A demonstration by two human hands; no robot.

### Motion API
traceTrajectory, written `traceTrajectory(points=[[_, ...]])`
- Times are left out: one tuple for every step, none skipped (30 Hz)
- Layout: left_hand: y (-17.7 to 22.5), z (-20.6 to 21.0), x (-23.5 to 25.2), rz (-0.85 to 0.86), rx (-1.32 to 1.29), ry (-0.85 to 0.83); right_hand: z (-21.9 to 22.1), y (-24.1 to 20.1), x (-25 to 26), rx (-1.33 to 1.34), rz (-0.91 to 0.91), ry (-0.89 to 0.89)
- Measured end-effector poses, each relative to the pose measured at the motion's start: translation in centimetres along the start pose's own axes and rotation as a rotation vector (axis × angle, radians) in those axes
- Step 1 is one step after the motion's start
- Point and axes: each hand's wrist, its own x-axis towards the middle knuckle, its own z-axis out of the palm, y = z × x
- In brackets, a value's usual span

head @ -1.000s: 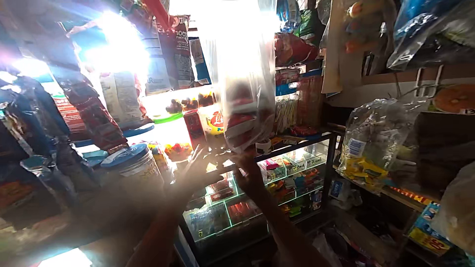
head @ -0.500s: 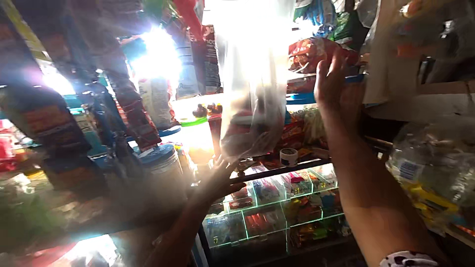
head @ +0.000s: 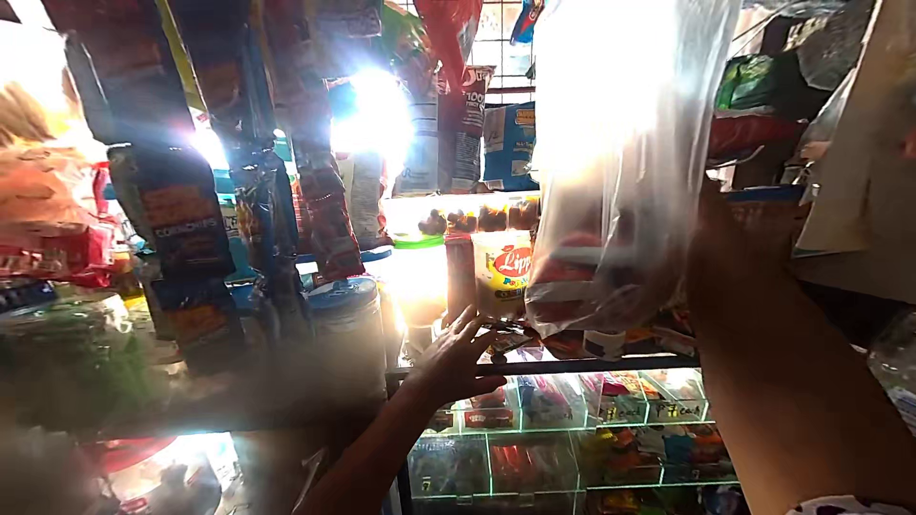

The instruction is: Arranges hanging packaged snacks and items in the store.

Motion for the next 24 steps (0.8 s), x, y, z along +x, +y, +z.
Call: traceTrajectory(points=[[0.0,0.0,0.0,0.001,-0.001,-0.005,-0.8,-0.2,-0.7,0.060,0.042,-0.080],[-0.1,-0.1,0.0,0.003,0.007,-0.008,-0.4,0.9,-0.4,0.119,0.012,-0.033],[-0.1,-0.1,0.0,0.006,0.014,-0.009,0.0,2.0,0.4,0.126,-0.037,-0.011],[-0.1,-0.1,-0.1,0.013,0.016,-0.001,0.1,3.2,1.1,0.081,-0.097,-0.017],[-0.1,-0.1,-0.1,0.023,0.015,0.007,0.1,4.4,1.8,0.009,-0.162,-0.008],[-0.2,0.0,-0.1,0.033,0.018,0.017,0.2,5.0,2.9,-0.061,-0.205,0.027],[-0.2,0.0,-0.1,0.041,0.026,0.020,0.5,5.5,4.1,-0.120,-0.225,0.100],[-0.2,0.1,-0.2,0.053,0.027,0.035,0.8,5.6,5.2,-0.155,-0.196,0.184],[-0.3,0.3,-0.2,0.068,0.022,0.066,0.2,4.4,5.5,-0.144,-0.094,0.205],[-0.3,0.4,-0.2,0.076,0.015,0.081,-0.4,3.3,5.7,-0.108,-0.013,0.227],[-0.3,0.5,-0.2,0.074,0.018,0.080,-0.8,2.6,5.8,-0.073,0.026,0.264],[-0.3,0.4,-0.2,0.067,0.025,0.072,-1.1,2.4,5.9,-0.043,0.026,0.286],[-0.2,0.3,-0.3,0.060,0.034,0.063,-1.2,2.8,6.2,-0.028,0.007,0.298],[0.0,0.1,-0.3,0.058,0.043,0.057,-1.1,3.6,7.1,-0.032,-0.009,0.302],[0.1,0.0,-0.3,0.064,0.055,0.066,-0.9,4.7,8.4,-0.044,-0.030,0.305],[0.1,0.0,-0.3,0.068,0.060,0.072,-0.6,5.6,9.6,-0.051,-0.053,0.295],[0.1,0.0,-0.4,0.070,0.056,0.069,-0.5,6.4,10.7,-0.051,-0.079,0.280],[0.1,0.1,-0.4,0.078,0.054,0.077,-0.6,6.8,11.4,-0.052,-0.099,0.255],[0.0,0.3,-0.3,0.090,0.055,0.093,-0.6,7.1,11.9,-0.053,-0.112,0.234],[-0.1,0.4,-0.3,0.097,0.060,0.104,-0.7,7.3,12.4,-0.055,-0.110,0.206],[-0.2,0.5,-0.3,0.097,0.067,0.105,-0.7,7.5,12.7,-0.058,-0.098,0.180],[-0.2,0.5,-0.3,0.096,0.068,0.105,-0.8,7.6,13.0,-0.061,-0.086,0.158],[-0.3,0.7,-0.3,0.102,0.066,0.120,-0.8,7.7,13.2,-0.060,-0.081,0.141],[-0.3,0.7,-0.3,0.106,0.062,0.136,-0.8,7.8,13.4,-0.071,-0.081,0.127]])
